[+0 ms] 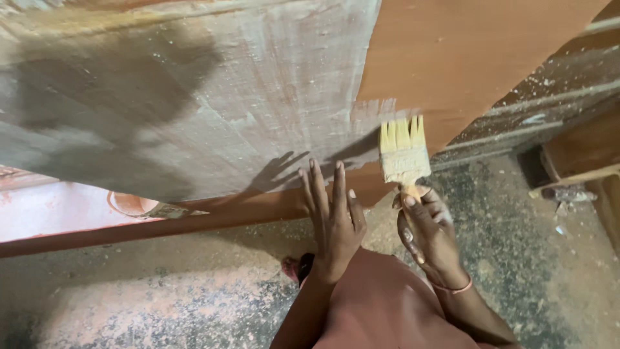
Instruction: The person paints a wall with white paint using a brush. They repeatedly dip the brush into a bucket and apply paint in broad strokes to the wall surface, working around an electrical switchboard.
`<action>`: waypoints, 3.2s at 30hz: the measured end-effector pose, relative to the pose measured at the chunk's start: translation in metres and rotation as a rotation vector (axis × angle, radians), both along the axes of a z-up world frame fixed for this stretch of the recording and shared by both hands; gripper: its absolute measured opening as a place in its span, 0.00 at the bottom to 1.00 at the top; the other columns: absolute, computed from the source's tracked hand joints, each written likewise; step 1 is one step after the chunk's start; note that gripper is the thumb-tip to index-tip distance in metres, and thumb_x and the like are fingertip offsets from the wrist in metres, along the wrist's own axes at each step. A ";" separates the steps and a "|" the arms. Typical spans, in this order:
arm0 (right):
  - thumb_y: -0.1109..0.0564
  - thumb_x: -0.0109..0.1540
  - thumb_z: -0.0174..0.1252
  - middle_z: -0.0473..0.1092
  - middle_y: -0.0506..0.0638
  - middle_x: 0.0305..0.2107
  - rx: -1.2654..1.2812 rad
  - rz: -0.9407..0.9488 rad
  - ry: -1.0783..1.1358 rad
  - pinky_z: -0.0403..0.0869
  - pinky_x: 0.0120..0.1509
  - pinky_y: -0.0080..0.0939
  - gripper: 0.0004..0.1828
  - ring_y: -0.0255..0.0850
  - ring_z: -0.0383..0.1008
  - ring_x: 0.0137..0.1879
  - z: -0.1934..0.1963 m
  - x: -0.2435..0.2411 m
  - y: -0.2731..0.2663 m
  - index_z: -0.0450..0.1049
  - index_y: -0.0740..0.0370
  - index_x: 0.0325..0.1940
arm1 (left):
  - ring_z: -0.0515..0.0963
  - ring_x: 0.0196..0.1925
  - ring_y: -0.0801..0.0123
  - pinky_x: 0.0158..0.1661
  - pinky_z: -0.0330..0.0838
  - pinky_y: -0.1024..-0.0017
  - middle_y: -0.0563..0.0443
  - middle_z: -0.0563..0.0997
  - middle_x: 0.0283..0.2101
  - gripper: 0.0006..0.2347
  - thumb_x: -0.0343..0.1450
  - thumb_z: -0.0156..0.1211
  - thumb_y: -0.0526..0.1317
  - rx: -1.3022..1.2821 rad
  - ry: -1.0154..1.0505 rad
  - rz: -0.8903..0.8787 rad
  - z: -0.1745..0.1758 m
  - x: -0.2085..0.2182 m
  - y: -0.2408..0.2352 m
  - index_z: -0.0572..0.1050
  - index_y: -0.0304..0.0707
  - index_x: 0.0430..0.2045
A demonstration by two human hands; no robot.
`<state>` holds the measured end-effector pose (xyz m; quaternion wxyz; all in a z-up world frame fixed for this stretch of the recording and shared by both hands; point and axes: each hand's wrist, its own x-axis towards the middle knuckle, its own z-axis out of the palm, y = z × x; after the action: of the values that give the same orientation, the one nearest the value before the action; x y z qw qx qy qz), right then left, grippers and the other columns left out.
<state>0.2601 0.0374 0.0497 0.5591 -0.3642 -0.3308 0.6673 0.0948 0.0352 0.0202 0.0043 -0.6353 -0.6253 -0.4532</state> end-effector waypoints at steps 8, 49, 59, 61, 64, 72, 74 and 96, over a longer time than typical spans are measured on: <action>0.56 0.74 0.50 0.66 0.51 0.23 -0.237 0.122 -0.150 0.61 0.14 0.29 0.10 0.31 0.60 0.16 -0.059 0.023 -0.020 0.68 0.68 0.48 | 0.41 0.80 0.33 0.73 0.33 0.38 0.29 0.49 0.77 0.27 0.74 0.55 0.40 -0.057 0.080 0.166 -0.010 0.017 0.010 0.61 0.41 0.71; 0.62 0.72 0.50 0.71 0.54 0.33 0.122 -0.022 0.212 0.65 0.16 0.26 0.06 0.28 0.64 0.18 0.040 0.033 -0.011 0.66 0.70 0.50 | 0.42 0.79 0.30 0.71 0.38 0.34 0.27 0.50 0.76 0.25 0.74 0.54 0.38 0.049 0.042 -0.020 -0.003 0.026 0.015 0.62 0.38 0.70; 0.62 0.69 0.52 0.72 0.53 0.32 -0.143 -0.076 0.114 0.62 0.13 0.26 0.08 0.27 0.63 0.17 -0.010 0.034 -0.011 0.69 0.69 0.50 | 0.43 0.80 0.31 0.72 0.41 0.35 0.27 0.51 0.76 0.24 0.75 0.53 0.37 0.025 0.035 -0.021 -0.010 0.017 0.010 0.63 0.39 0.70; 0.62 0.68 0.52 0.72 0.53 0.32 -0.159 -0.088 0.075 0.64 0.15 0.27 0.08 0.28 0.63 0.18 -0.014 0.037 -0.016 0.68 0.68 0.50 | 0.43 0.80 0.31 0.72 0.40 0.35 0.28 0.51 0.76 0.24 0.75 0.53 0.37 0.023 0.039 -0.014 -0.011 0.016 0.010 0.64 0.39 0.69; 0.61 0.67 0.51 0.73 0.54 0.32 -0.108 -0.092 0.057 0.68 0.18 0.27 0.09 0.28 0.65 0.20 -0.013 0.045 -0.020 0.68 0.67 0.51 | 0.43 0.79 0.30 0.73 0.40 0.35 0.27 0.51 0.76 0.24 0.75 0.52 0.37 0.045 0.037 -0.018 -0.012 0.015 0.012 0.64 0.38 0.69; 0.56 0.75 0.48 0.73 0.56 0.33 0.124 -0.061 0.258 0.69 0.17 0.25 0.12 0.30 0.68 0.19 0.000 0.065 0.001 0.68 0.71 0.49 | 0.44 0.79 0.29 0.72 0.40 0.36 0.26 0.52 0.76 0.23 0.75 0.52 0.37 0.017 0.029 -0.052 -0.008 0.018 0.009 0.64 0.36 0.69; 0.56 0.74 0.48 0.73 0.57 0.32 0.084 -0.038 0.282 0.68 0.16 0.24 0.13 0.30 0.68 0.19 -0.004 0.062 0.007 0.68 0.72 0.48 | 0.44 0.79 0.29 0.73 0.41 0.36 0.27 0.53 0.76 0.23 0.75 0.52 0.37 0.024 0.029 -0.046 -0.006 0.018 0.008 0.65 0.37 0.68; 0.63 0.71 0.48 0.72 0.55 0.38 0.187 -0.399 -0.293 0.74 0.24 0.31 0.08 0.33 0.72 0.29 0.025 0.005 -0.009 0.62 0.67 0.54 | 0.42 0.80 0.32 0.73 0.41 0.35 0.30 0.51 0.77 0.24 0.75 0.54 0.37 0.027 0.002 0.023 -0.016 0.003 0.001 0.63 0.40 0.70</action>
<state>0.2655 0.0283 0.0744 0.6570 -0.4618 -0.3901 0.4504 0.0981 0.0358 0.0047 0.0188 -0.6284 -0.6262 -0.4611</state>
